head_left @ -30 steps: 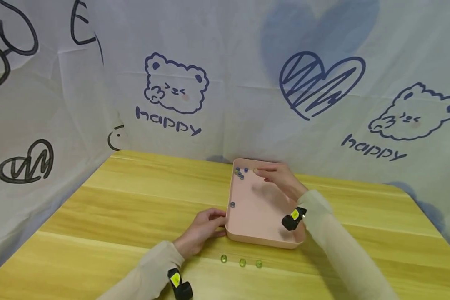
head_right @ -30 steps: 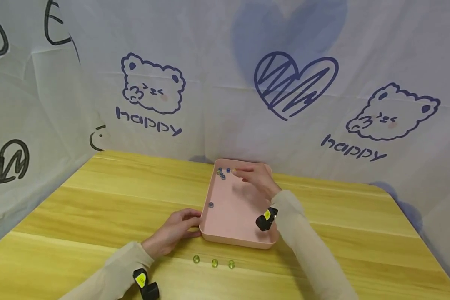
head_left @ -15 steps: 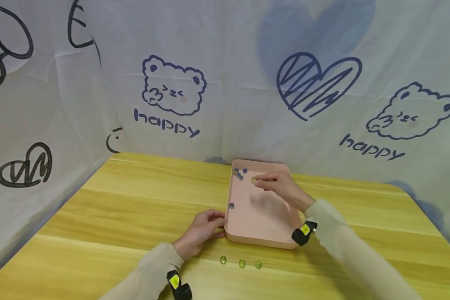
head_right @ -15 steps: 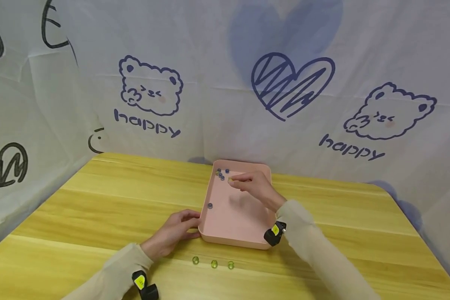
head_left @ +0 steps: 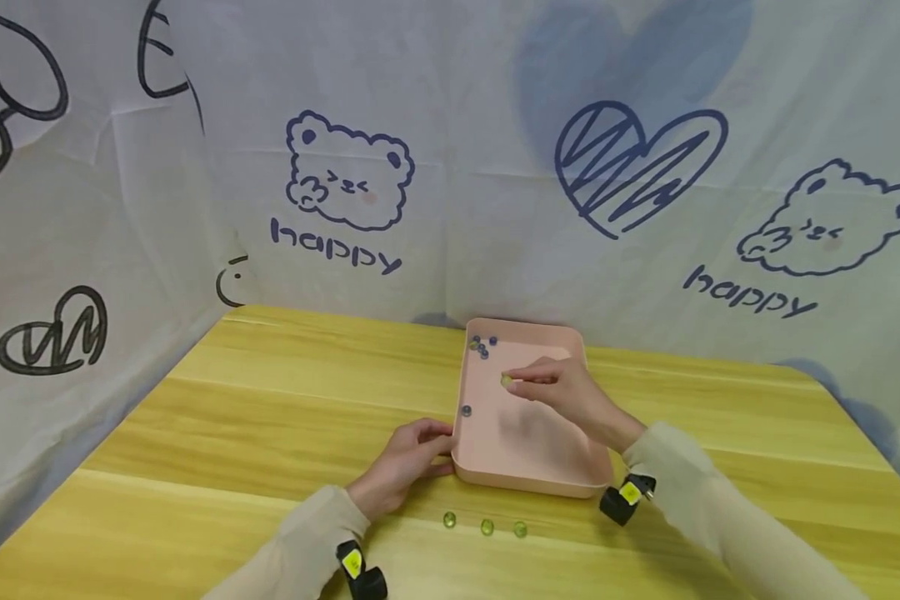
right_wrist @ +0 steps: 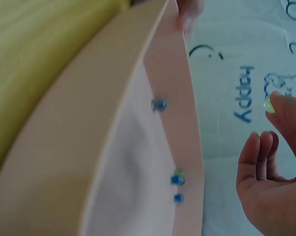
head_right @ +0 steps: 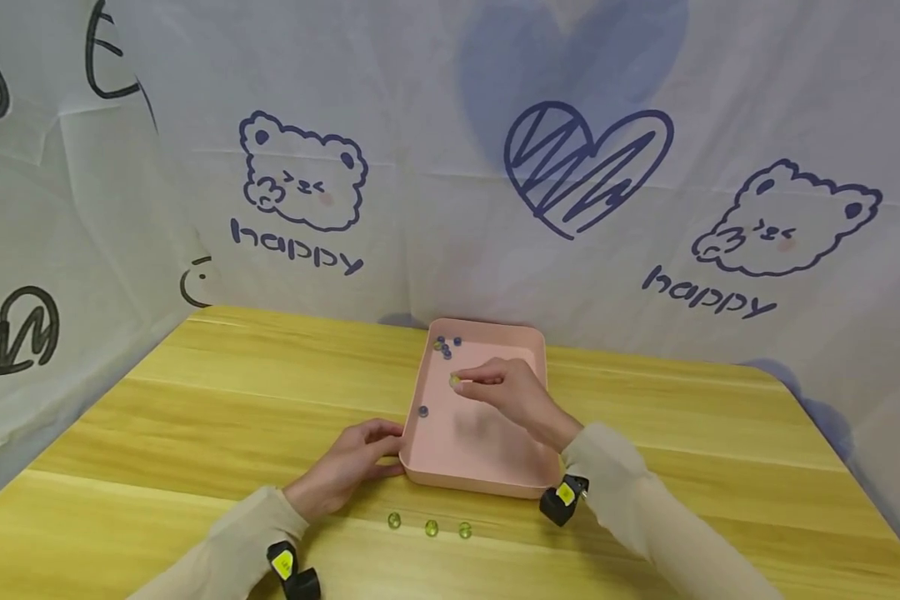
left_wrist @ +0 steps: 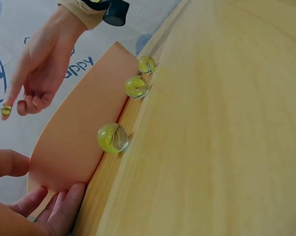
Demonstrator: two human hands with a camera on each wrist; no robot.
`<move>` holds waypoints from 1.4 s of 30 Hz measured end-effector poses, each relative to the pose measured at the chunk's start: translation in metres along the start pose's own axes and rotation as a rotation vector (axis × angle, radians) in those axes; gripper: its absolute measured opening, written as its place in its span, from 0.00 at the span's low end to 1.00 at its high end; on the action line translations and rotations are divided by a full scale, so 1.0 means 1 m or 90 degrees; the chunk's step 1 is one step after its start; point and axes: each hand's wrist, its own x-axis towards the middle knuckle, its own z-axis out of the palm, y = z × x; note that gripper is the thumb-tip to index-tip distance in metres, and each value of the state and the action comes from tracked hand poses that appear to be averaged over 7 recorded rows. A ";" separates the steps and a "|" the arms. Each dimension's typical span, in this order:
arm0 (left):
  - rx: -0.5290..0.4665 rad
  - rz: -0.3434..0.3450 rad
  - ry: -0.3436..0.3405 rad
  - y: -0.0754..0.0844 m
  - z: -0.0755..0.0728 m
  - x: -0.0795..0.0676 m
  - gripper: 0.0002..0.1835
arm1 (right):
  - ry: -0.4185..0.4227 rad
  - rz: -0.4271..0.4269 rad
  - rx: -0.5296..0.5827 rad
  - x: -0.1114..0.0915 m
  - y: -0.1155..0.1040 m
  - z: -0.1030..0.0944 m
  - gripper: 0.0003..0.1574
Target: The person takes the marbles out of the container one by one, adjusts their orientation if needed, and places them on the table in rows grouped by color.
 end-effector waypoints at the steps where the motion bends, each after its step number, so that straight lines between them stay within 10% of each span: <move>1: 0.002 0.000 0.001 0.000 0.001 0.000 0.18 | 0.000 -0.004 -0.004 -0.002 -0.001 0.001 0.24; 42: -0.001 0.014 -0.005 -0.001 0.000 0.001 0.18 | 0.047 -0.021 0.040 -0.062 -0.001 0.021 0.17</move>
